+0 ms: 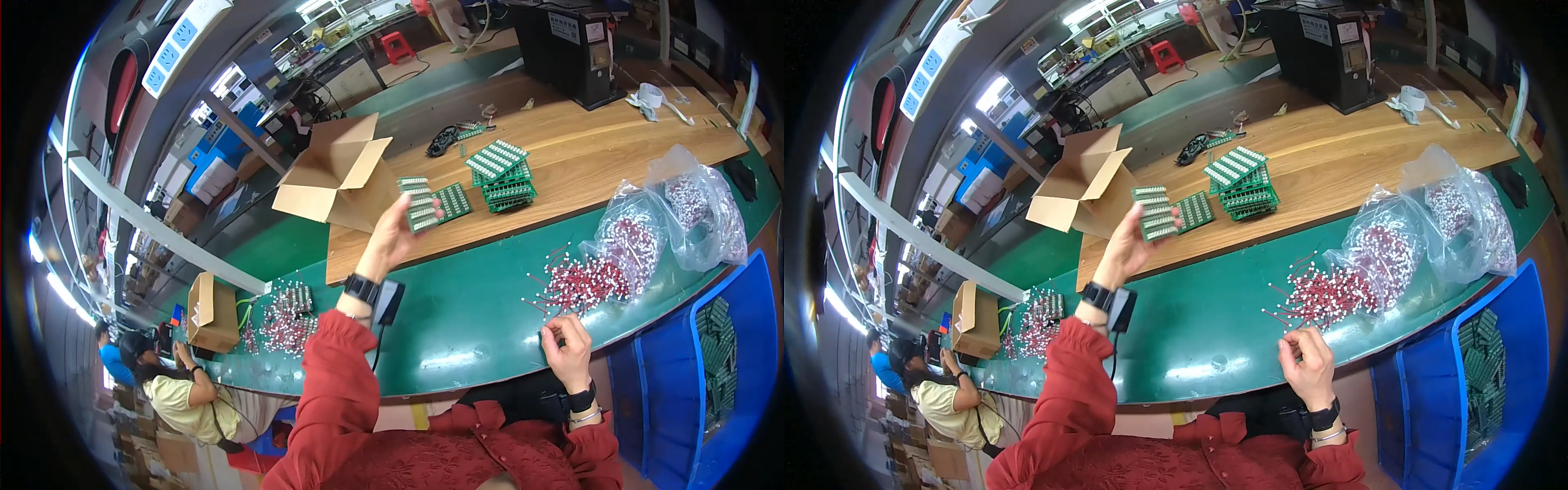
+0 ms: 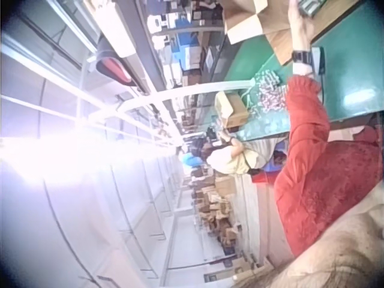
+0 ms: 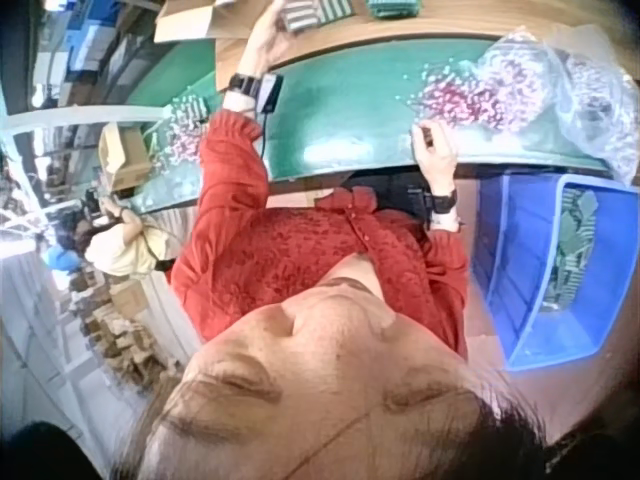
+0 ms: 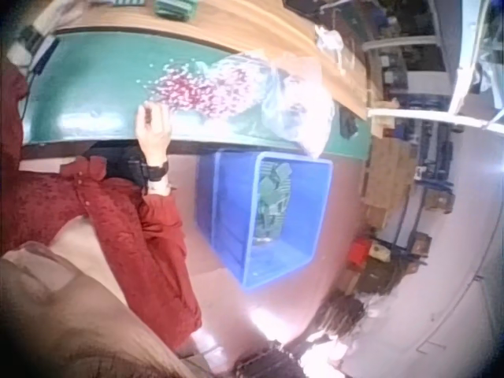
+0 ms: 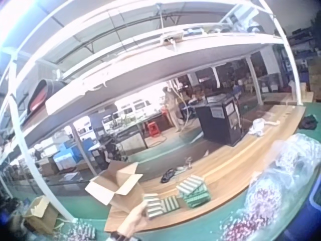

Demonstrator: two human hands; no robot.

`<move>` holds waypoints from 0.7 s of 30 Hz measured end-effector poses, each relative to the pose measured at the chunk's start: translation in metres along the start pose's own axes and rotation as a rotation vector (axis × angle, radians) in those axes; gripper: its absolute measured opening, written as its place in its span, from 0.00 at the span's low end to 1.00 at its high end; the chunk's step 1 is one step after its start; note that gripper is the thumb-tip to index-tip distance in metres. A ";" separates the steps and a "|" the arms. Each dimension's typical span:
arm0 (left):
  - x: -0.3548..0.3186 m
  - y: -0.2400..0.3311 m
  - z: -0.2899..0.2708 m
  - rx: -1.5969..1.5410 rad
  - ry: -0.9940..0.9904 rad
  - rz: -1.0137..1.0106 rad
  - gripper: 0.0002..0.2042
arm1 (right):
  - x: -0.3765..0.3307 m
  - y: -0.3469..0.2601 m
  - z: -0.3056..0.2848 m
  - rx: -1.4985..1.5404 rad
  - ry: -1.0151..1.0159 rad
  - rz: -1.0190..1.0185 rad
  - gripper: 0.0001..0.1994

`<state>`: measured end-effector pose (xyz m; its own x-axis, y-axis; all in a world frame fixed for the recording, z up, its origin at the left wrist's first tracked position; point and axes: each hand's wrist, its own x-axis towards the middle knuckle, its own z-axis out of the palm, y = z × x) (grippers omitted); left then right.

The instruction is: The person inserts small red and white cylindrical electronic components into a green circuit board by hand. They pick components from a plastic bag and place them into the board's holes one by one, working on a green workbench in a workshop environment.

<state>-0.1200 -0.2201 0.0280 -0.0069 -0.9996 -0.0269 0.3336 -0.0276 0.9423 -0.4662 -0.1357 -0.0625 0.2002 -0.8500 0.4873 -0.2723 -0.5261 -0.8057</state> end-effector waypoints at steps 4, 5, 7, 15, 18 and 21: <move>-0.047 -0.005 0.025 -0.585 -0.177 -0.183 0.37 | 0.001 -0.006 0.001 0.008 0.016 0.011 0.05; -0.058 -0.007 0.028 -0.636 -0.194 -0.232 0.37 | 0.001 -0.006 0.002 0.008 0.006 0.011 0.05; -0.069 -0.021 0.034 -0.669 -0.211 -0.332 0.37 | 0.001 -0.005 0.000 -0.021 -0.005 0.011 0.05; -0.075 -0.050 0.047 -0.176 -0.026 -0.578 0.32 | 0.001 -0.004 0.004 -0.015 0.026 0.005 0.05; -0.070 -0.051 0.057 0.112 0.032 -0.658 0.27 | 0.002 -0.005 0.003 -0.024 0.028 0.002 0.05; -0.059 -0.047 0.059 0.436 -0.095 -0.701 0.24 | 0.000 -0.002 0.002 -0.027 0.013 -0.007 0.06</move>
<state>-0.1907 -0.1599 0.0054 -0.1631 -0.7456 -0.6462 -0.1732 -0.6231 0.7627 -0.4640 -0.1351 -0.0613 0.1901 -0.8462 0.4978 -0.2965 -0.5328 -0.7926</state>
